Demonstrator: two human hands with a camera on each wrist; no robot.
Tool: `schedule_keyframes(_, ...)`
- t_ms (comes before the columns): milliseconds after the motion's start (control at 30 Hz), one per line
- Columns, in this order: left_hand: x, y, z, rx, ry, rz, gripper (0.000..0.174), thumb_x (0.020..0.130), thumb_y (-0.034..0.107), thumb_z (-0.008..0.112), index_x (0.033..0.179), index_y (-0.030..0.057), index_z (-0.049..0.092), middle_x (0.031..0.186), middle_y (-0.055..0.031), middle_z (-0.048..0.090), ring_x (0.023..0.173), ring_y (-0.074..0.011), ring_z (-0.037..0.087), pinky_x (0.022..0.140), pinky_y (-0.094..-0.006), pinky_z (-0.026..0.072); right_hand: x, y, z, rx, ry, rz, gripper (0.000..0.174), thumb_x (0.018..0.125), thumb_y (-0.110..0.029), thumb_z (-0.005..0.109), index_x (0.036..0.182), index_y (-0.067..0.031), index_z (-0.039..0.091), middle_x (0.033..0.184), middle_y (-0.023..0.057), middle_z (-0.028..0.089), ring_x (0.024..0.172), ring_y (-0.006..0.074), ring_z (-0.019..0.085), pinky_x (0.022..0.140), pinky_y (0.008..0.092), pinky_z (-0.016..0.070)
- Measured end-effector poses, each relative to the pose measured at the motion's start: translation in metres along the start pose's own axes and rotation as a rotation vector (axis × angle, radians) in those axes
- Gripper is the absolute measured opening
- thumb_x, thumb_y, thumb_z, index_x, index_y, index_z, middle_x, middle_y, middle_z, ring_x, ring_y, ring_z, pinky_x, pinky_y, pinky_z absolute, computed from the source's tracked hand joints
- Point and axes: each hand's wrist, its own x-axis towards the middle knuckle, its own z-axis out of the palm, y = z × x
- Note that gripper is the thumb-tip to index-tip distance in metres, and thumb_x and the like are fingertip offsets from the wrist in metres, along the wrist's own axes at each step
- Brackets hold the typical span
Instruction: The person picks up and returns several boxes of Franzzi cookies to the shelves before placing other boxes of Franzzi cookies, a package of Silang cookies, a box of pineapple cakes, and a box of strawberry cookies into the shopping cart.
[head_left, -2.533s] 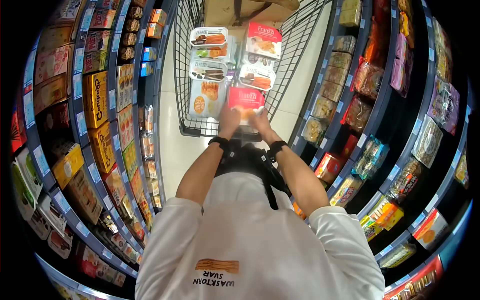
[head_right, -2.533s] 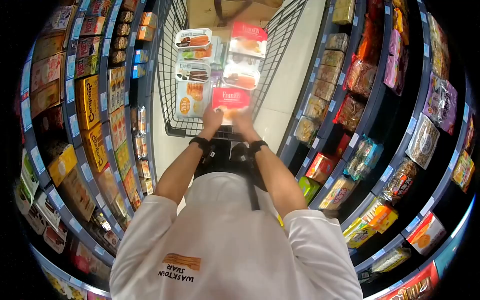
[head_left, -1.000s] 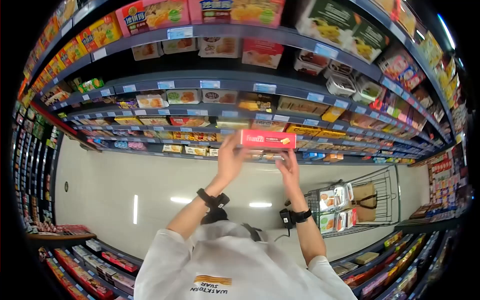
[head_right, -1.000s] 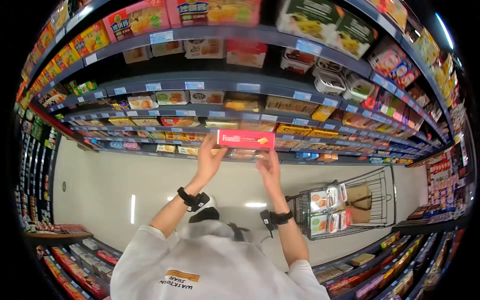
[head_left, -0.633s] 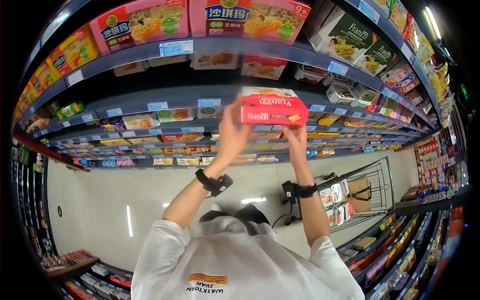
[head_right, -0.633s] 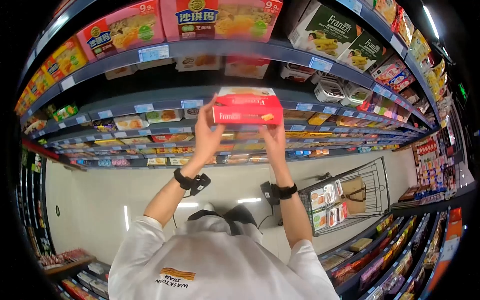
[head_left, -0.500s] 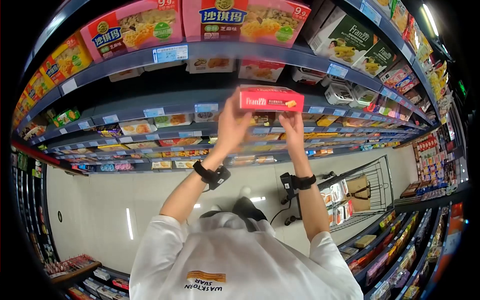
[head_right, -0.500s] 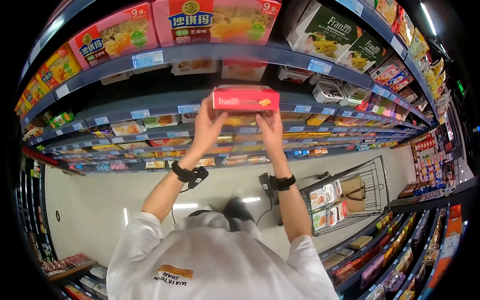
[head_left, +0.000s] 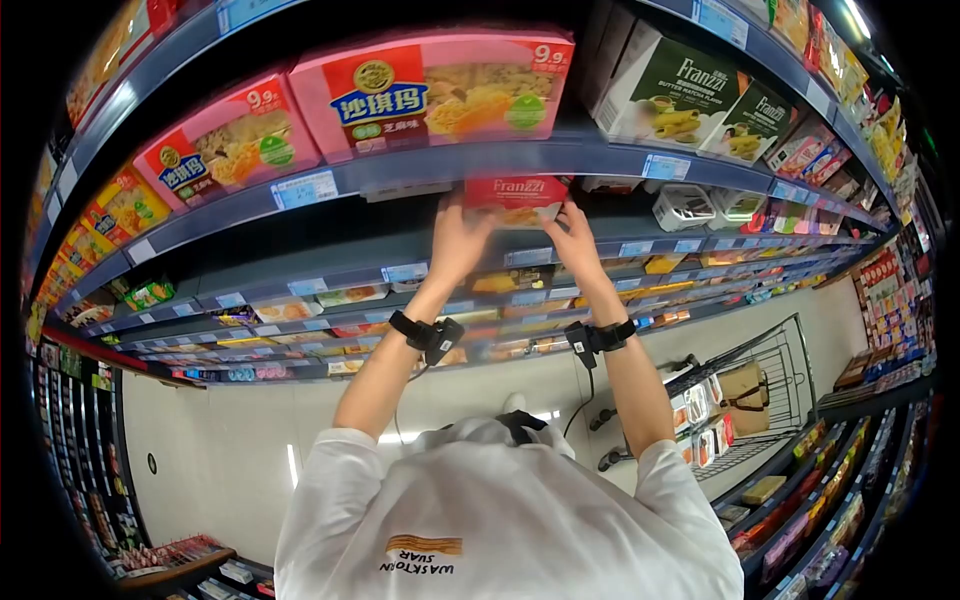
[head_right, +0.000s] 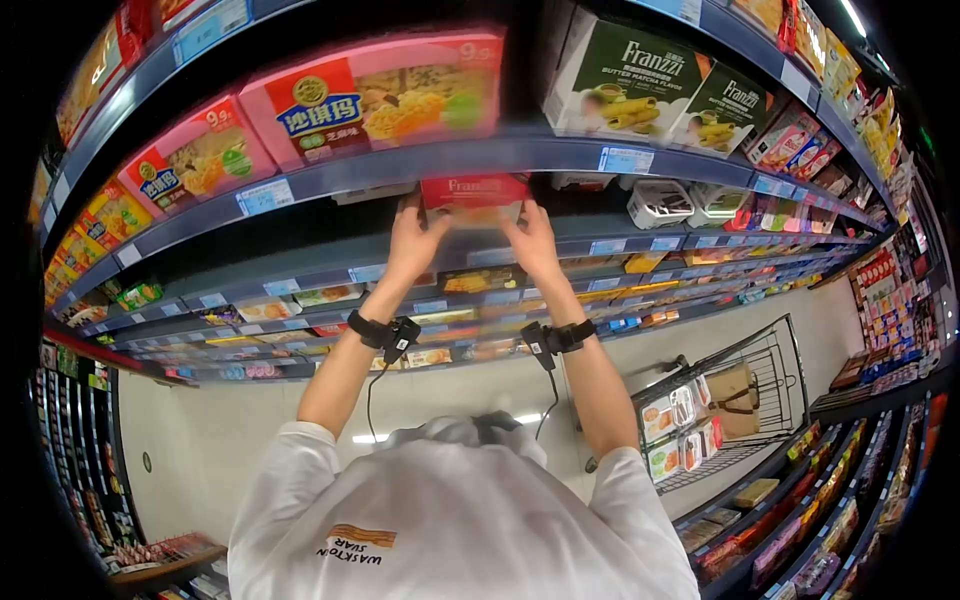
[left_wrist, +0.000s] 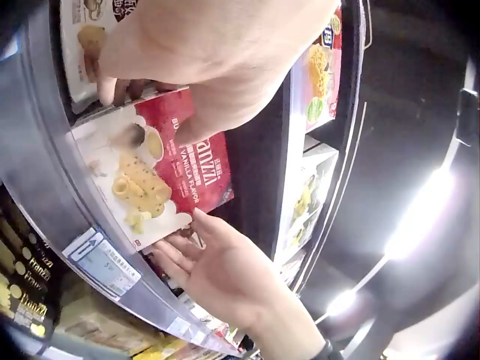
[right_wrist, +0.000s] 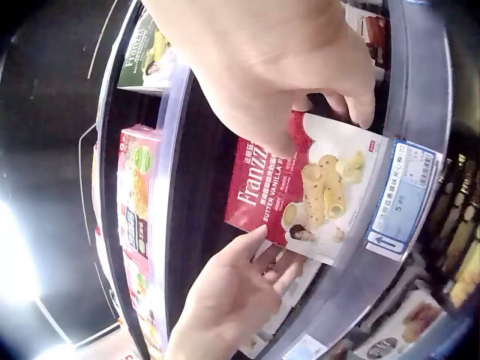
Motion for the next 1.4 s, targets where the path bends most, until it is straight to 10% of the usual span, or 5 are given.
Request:
schedule_keyframes(667,0.012,0.021,0.027,-0.152,0.137,-0.045,0.050,0.084,0.019,0.069,0.124,-0.0029,0.048,0.101,-0.0192,0.067,0.091,-0.0287,0.066,0.082,-0.0360,0.0506,0.045,0.067,0.008,0.137,-0.229,0.050,0.069,0.091,-0.005,0.060,0.149,-0.0021,0.023,0.137,0.0160,0.047,0.126,0.0208,0.048,0.104,0.0322,0.0397)
schedule_keyframes(1033,0.011,0.023,0.030,-0.289,0.132,-0.114,0.056,0.079,0.009,0.067,0.129,-0.0021,0.043,0.113,-0.0145,0.060,0.102,-0.0227,0.057,0.090,-0.0339,0.0459,0.038,0.043,0.004,0.206,-0.238,-0.082,0.069,0.089,-0.006,0.062,0.148,-0.0020,0.025,0.134,0.0154,0.049,0.120,0.0198,0.053,0.100,0.0316,0.0429)
schedule_keyframes(1100,0.009,0.016,0.028,-0.251,0.142,-0.090,0.052,0.080,0.010,0.066,0.127,-0.0012,0.046,0.113,-0.0144,0.061,0.103,-0.0232,0.058,0.091,-0.0344,0.0453,0.038,0.038,0.009,0.154,-0.220,-0.111,0.066,0.088,-0.009,0.064,0.145,-0.0014,0.031,0.128,0.0153,0.055,0.114,0.0204,0.057,0.095,0.0328,0.0458)
schedule_keyframes(1167,0.012,0.002,0.029,-0.210,0.110,-0.018,0.047,0.082,0.012,0.067,0.124,0.0000,0.049,0.112,-0.0149,0.063,0.105,-0.0238,0.060,0.092,-0.0352,0.0446,0.025,0.004,-0.003,-0.062,-0.093,-0.001,0.040,0.083,-0.032,0.067,0.110,-0.0007,0.067,0.104,0.0230,0.067,0.099,0.0364,0.064,0.084,0.0434,0.0497)
schedule_keyframes(1400,0.011,-0.028,0.035,-0.217,0.060,0.055,0.077,0.084,0.008,0.068,0.148,-0.0034,0.027,0.150,-0.0174,0.035,0.139,-0.0257,0.032,0.115,-0.0342,0.0197,0.002,0.009,-0.007,-0.090,0.053,-0.097,0.063,0.079,-0.030,0.071,0.127,0.0053,0.049,0.127,0.0296,0.053,0.115,0.0424,0.053,0.096,0.0450,0.0434)
